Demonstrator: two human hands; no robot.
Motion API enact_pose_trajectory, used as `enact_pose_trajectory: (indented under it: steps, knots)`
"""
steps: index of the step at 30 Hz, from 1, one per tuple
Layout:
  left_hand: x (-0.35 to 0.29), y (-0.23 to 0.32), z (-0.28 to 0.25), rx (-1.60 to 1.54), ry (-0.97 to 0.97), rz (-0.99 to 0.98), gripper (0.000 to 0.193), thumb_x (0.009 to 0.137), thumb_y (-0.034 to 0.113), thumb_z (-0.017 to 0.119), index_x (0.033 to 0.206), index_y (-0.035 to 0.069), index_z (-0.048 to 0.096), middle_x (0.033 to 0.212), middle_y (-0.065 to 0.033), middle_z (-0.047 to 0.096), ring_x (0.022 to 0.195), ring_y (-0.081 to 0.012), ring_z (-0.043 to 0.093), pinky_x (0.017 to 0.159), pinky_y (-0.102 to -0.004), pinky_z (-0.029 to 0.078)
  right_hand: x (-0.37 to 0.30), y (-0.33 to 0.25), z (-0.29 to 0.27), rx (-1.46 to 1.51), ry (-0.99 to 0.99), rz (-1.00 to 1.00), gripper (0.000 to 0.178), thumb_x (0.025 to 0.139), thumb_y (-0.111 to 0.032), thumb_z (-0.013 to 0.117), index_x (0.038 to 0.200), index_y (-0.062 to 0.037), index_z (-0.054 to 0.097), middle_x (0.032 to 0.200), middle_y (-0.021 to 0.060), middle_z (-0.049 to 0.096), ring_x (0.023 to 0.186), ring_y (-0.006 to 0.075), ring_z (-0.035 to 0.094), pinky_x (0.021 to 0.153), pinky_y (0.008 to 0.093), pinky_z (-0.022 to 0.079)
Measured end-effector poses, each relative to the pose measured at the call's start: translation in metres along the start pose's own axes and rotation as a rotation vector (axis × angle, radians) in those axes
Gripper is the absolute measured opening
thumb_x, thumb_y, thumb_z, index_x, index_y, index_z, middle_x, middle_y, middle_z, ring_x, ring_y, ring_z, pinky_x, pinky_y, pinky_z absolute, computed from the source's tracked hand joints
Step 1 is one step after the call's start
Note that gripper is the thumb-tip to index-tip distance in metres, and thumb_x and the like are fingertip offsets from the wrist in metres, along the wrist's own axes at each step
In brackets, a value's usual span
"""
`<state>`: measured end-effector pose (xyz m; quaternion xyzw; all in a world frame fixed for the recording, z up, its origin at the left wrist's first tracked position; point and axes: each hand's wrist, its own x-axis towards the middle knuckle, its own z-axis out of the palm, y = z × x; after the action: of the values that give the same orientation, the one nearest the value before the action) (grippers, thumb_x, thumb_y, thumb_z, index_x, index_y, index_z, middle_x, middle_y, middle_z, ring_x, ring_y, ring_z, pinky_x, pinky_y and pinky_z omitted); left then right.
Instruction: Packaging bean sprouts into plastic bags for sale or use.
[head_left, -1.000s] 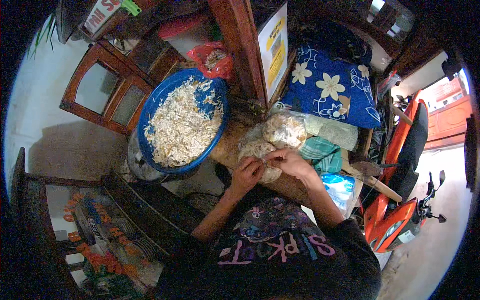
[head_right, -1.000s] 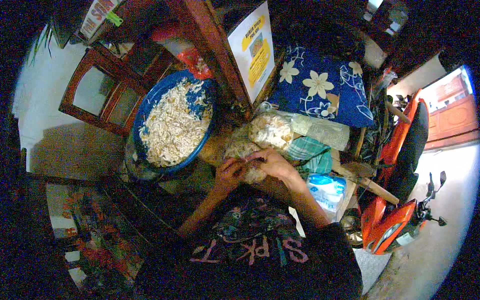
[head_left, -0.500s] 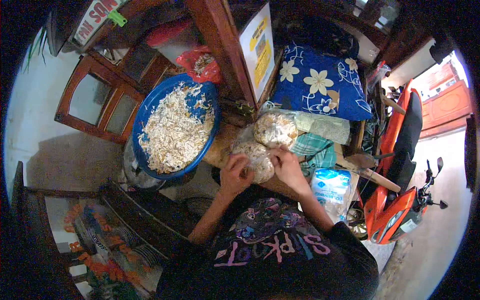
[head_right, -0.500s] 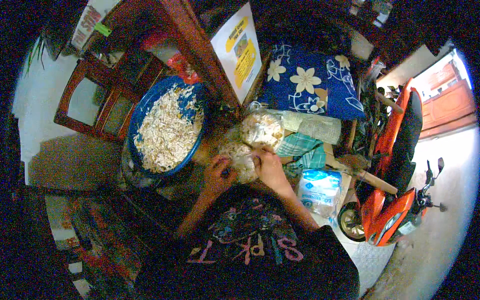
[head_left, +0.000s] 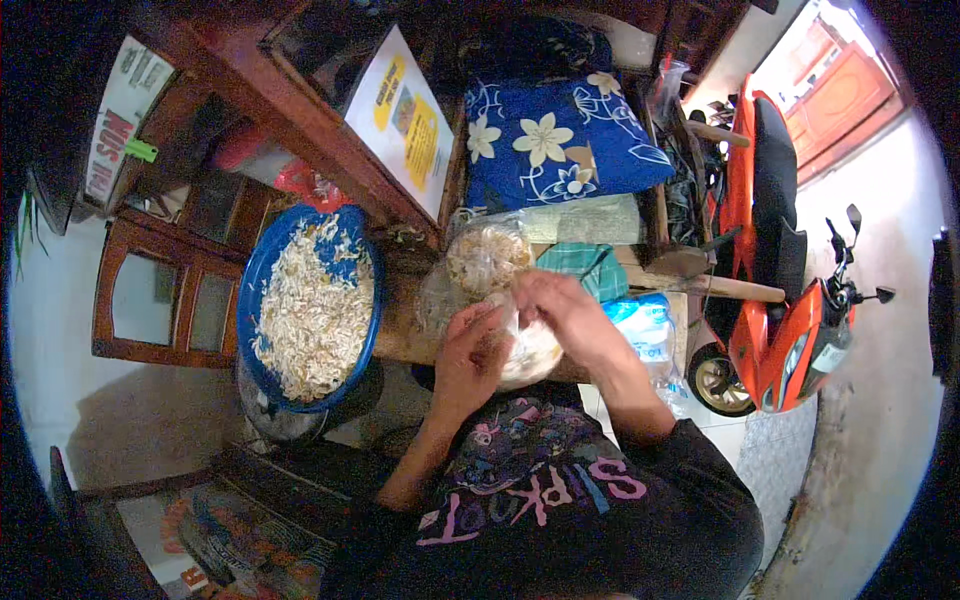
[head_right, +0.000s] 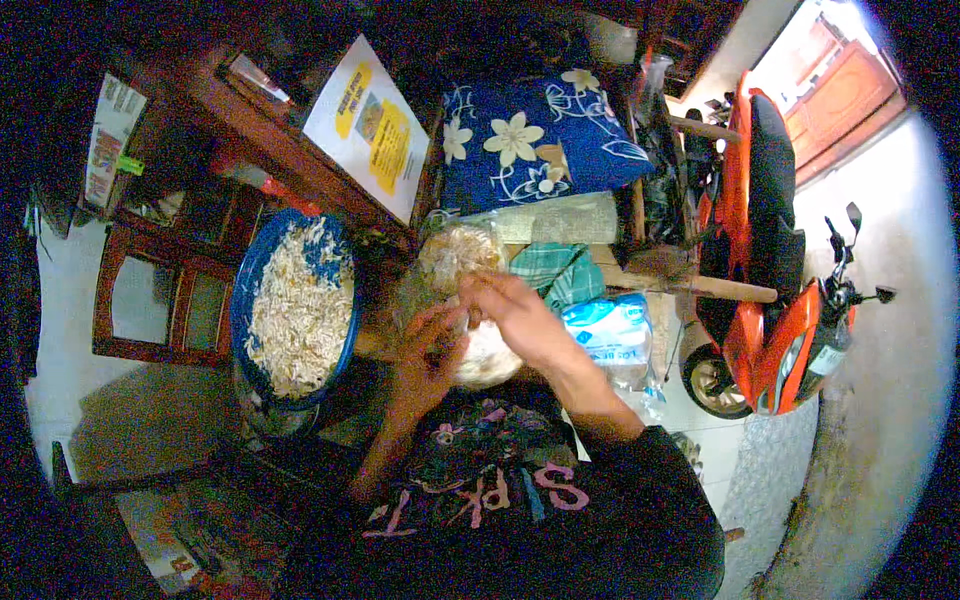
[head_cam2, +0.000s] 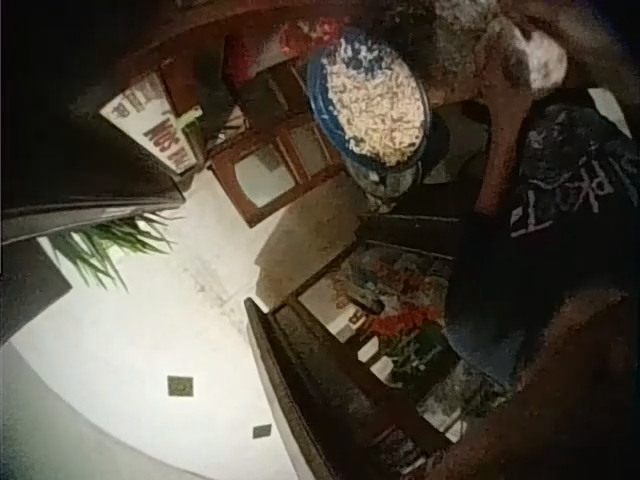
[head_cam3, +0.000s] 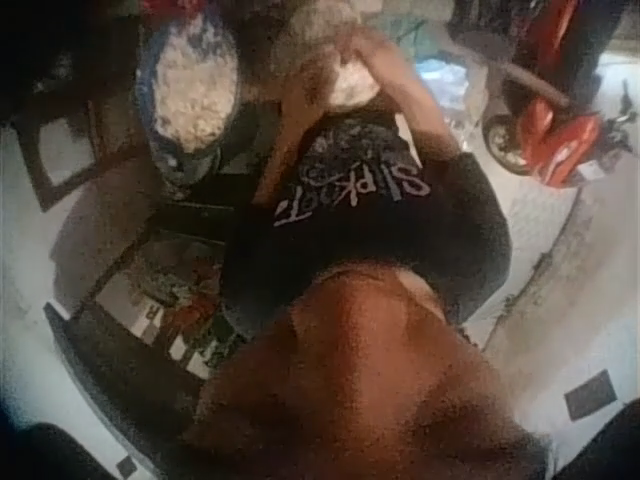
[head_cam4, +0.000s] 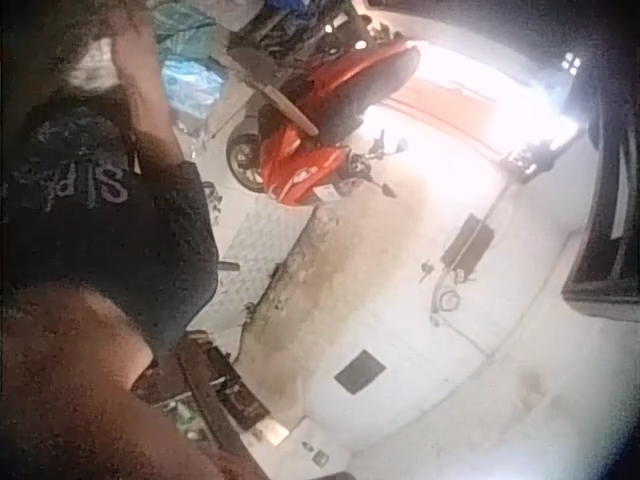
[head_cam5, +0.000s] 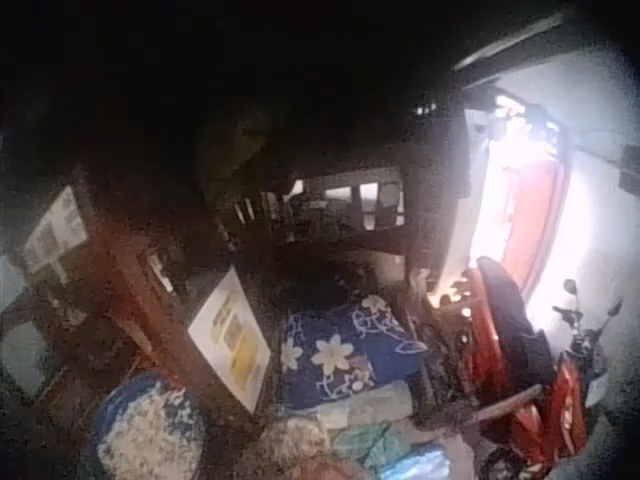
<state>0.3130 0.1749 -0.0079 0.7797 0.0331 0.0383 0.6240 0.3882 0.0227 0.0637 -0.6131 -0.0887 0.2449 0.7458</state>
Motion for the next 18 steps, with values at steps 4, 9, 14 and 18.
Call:
enact_pose_trajectory:
  steps: [4,9,14,18]
  knots:
    - [0.018,0.023,0.025,0.298,-0.007,0.383,0.051,0.075,0.023,0.075,0.120,0.006,0.058,0.123,-0.0204,0.049,0.113,-0.0349,0.050,0.094,-0.0405,0.042,-0.005,-0.024,-0.015,-0.148,0.049,-0.038,0.027,0.094,-0.024,0.051,0.092,0.0007,0.060,0.082,0.0054,0.058,0.079,0.0155,0.054,0.072,0.0279,0.043]
    - [0.056,-0.025,0.073,0.328,0.040,0.384,0.053,0.078,0.020,0.070,0.127,0.006,0.053,0.130,-0.0261,0.044,0.122,-0.0395,0.042,0.102,-0.0439,0.036,0.006,0.016,-0.047,-0.492,0.227,-0.083,0.026,0.090,-0.023,0.054,0.095,0.0014,0.060,0.093,0.0148,0.057,0.085,0.0249,0.056,0.078,0.0330,0.044]
    - [0.072,-0.042,0.054,0.308,0.000,0.357,0.040,0.081,0.012,0.063,0.119,0.002,0.058,0.127,-0.0193,0.050,0.121,-0.0338,0.045,0.101,-0.0419,0.038,0.009,0.029,-0.089,-0.660,0.202,-0.173,0.016,0.093,-0.013,0.054,0.098,0.0011,0.059,0.088,0.0021,0.058,0.083,0.0099,0.052,0.075,0.0255,0.043]
    - [0.082,-0.028,0.007,0.432,0.215,0.462,0.038,0.081,0.011,0.062,0.118,0.003,0.058,0.125,-0.0185,0.051,0.120,-0.0325,0.047,0.099,-0.0413,0.040,-0.001,-0.009,-0.117,-0.601,0.157,-0.223,0.024,0.093,-0.014,0.055,0.111,0.0020,0.058,0.102,0.0064,0.061,0.097,0.0126,0.055,0.087,0.0251,0.043]
